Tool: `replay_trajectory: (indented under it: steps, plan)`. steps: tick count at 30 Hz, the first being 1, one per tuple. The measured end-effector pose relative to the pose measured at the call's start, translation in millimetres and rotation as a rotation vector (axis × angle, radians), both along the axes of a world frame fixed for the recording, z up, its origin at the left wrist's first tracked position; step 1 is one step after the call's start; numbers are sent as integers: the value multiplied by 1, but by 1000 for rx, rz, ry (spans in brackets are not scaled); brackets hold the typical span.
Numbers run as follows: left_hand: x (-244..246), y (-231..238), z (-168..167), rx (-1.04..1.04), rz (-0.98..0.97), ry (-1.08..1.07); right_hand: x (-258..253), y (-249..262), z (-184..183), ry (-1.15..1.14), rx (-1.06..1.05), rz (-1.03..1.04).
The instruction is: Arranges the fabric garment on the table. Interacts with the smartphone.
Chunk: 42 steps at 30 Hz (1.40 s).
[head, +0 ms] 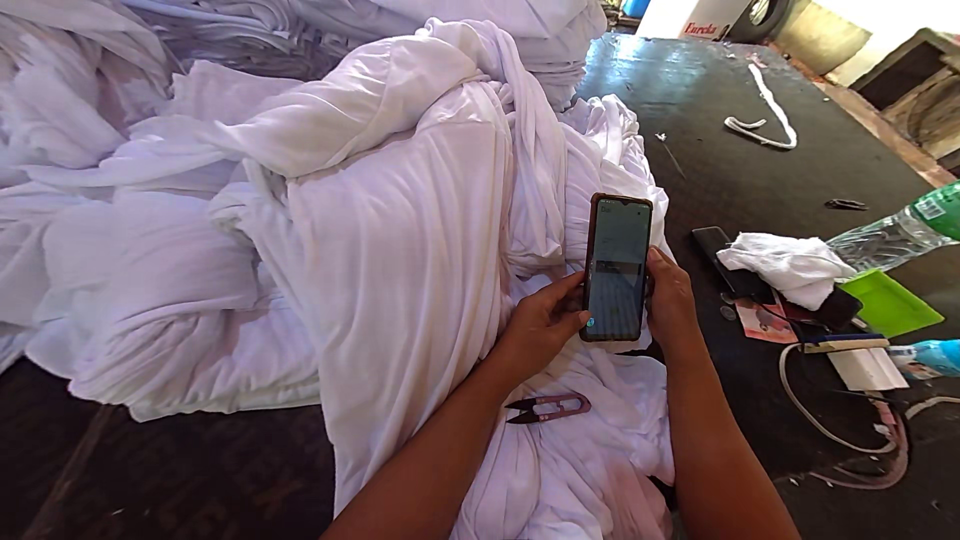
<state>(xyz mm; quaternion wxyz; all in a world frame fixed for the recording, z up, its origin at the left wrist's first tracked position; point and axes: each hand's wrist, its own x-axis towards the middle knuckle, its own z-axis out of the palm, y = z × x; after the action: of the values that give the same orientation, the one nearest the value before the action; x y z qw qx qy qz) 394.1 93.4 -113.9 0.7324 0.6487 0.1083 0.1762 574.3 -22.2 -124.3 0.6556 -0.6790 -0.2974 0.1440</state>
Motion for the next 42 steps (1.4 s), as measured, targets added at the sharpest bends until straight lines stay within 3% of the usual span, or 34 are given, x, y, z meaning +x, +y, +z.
replay_trajectory:
  steps: [19,42]
  plan:
    - [0,0,-2,51,15,-18,6,6,-13,-112,101,-60]
    - [-1,-2,-1,49,37,-35,-22,2,9,-244,-165,-29]
